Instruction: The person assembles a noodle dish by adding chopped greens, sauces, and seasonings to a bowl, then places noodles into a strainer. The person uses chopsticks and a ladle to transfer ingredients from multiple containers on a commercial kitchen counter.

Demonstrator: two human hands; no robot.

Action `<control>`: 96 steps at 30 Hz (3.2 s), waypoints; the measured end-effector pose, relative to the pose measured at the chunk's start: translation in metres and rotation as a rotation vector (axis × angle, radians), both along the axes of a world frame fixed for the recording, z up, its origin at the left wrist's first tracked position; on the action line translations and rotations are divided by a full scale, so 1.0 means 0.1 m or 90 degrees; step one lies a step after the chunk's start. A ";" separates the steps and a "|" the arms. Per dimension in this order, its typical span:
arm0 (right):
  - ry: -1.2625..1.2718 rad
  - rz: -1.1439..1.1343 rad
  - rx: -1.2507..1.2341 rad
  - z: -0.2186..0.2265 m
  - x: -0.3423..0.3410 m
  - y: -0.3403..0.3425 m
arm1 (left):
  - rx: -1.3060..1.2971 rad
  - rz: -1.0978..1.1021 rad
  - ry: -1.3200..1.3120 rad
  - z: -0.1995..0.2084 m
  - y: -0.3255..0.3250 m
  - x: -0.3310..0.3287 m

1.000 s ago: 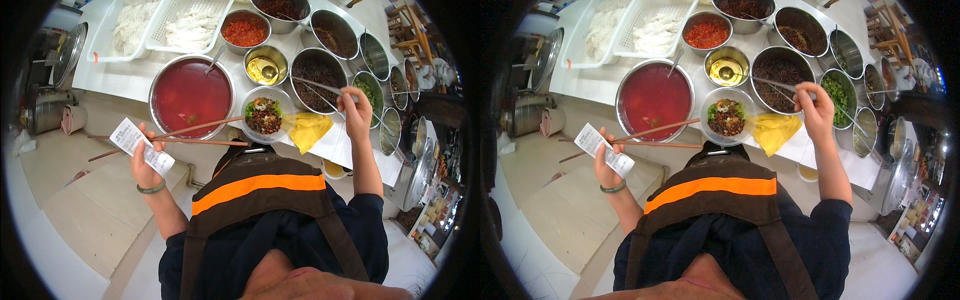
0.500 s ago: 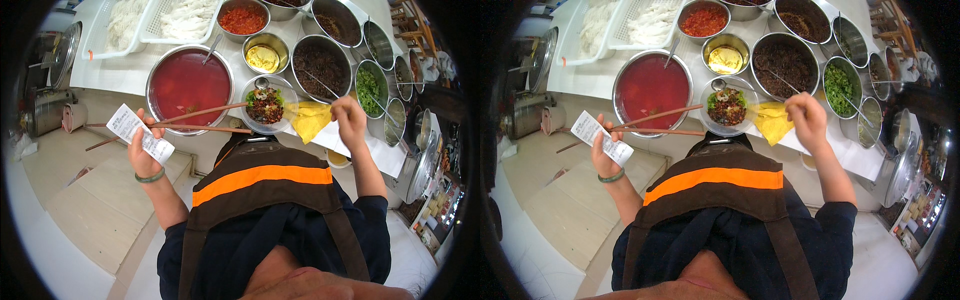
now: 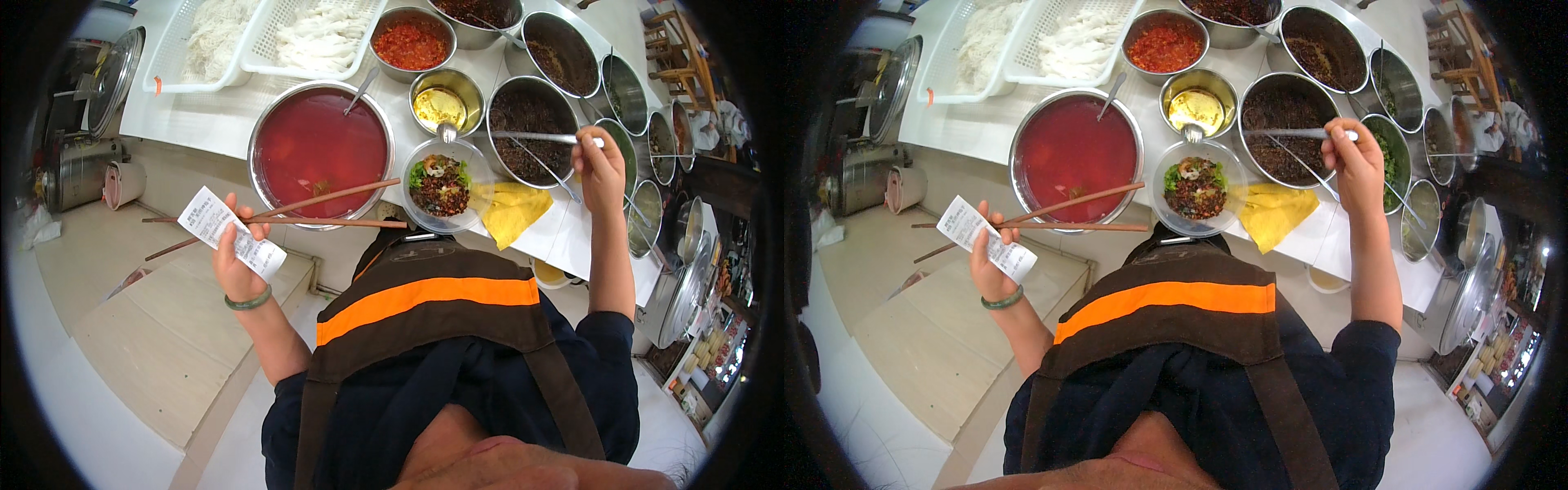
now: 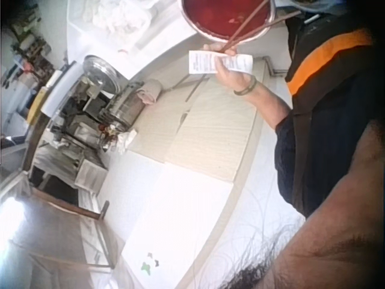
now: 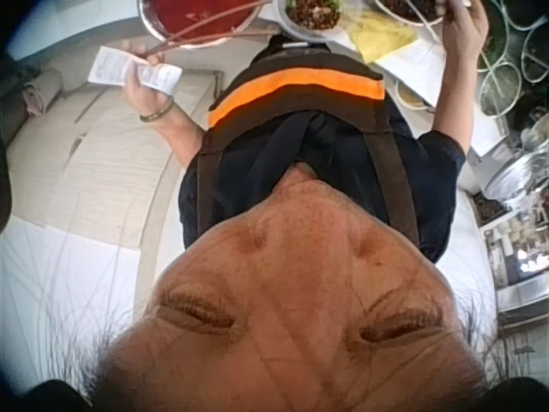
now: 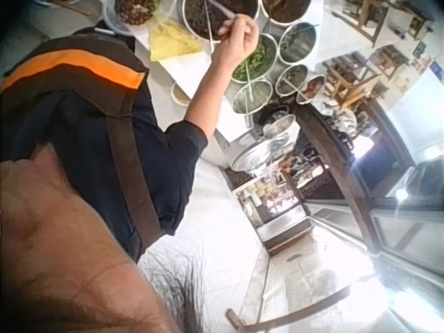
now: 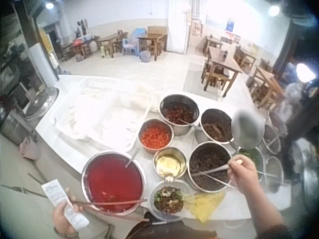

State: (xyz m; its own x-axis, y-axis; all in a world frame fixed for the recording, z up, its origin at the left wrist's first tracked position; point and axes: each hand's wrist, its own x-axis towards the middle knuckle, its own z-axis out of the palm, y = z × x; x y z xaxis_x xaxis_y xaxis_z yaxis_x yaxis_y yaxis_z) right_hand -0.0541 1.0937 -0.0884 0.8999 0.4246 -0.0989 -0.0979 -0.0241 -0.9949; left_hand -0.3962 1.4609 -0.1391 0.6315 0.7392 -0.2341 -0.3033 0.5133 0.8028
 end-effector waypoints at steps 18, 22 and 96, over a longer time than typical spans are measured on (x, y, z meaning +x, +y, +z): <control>-0.424 0.150 -0.263 -0.82 0.07 0.82 | 0.003 0.015 0.027 0.09 -0.02 0.06; -0.243 0.123 -0.243 -0.79 0.11 0.66 | -0.009 0.018 0.024 0.10 -0.02 0.07; 0.082 -0.106 -0.277 -1.18 -1.41 0.21 | -0.015 -0.232 -0.098 0.17 0.32 0.38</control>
